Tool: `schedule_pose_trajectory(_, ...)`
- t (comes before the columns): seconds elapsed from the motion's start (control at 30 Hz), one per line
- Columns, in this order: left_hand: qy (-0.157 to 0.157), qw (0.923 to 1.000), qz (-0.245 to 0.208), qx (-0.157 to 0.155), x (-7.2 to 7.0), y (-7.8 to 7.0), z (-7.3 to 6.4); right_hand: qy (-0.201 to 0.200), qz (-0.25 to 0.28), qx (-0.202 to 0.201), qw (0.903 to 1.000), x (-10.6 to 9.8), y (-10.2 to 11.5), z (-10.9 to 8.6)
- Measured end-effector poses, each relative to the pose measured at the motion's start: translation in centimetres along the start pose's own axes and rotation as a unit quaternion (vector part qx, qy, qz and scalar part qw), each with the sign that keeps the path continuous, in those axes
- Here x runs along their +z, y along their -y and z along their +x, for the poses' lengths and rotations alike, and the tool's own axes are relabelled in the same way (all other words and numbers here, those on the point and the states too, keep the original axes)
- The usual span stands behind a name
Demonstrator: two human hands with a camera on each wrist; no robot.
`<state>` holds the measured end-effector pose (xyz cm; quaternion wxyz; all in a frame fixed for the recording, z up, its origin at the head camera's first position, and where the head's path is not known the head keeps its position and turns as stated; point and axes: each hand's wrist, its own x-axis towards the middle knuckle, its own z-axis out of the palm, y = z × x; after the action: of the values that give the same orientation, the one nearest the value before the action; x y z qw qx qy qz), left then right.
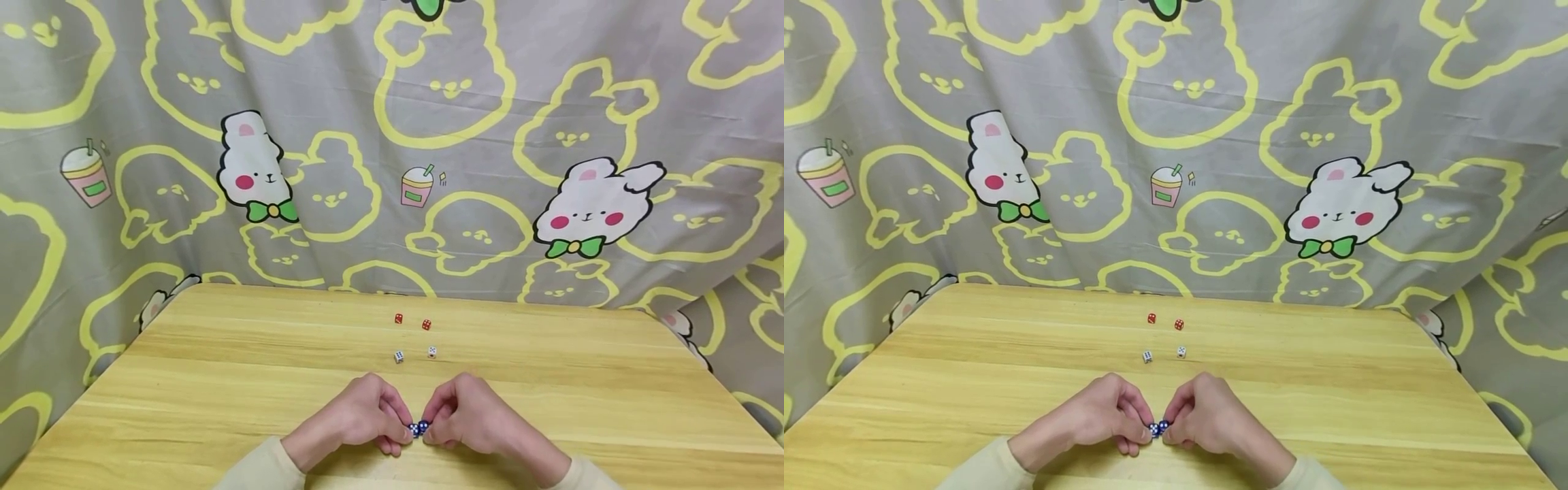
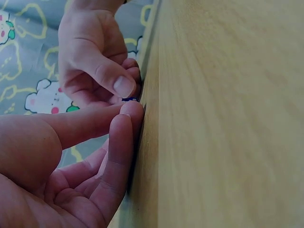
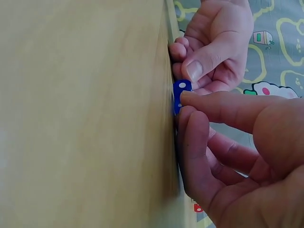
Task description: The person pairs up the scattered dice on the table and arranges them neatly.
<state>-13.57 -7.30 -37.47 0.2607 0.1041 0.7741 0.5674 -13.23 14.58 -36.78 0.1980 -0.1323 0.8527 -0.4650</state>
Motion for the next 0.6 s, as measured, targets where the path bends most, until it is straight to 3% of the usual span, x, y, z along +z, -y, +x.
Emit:
schedule_pose_trajectory(0.33,-0.001,1.0000,0.002,0.004,0.0,0.2,-0.1,0.017,0.040,-0.028,0.9987,0.1,-1.0,0.3)
schedule_pose_trajectory(0.6,0.001,1.0000,-0.006,0.004,0.0,0.2,0.0,0.019,0.043,-0.045,0.9979,0.1,-1.4,0.3)
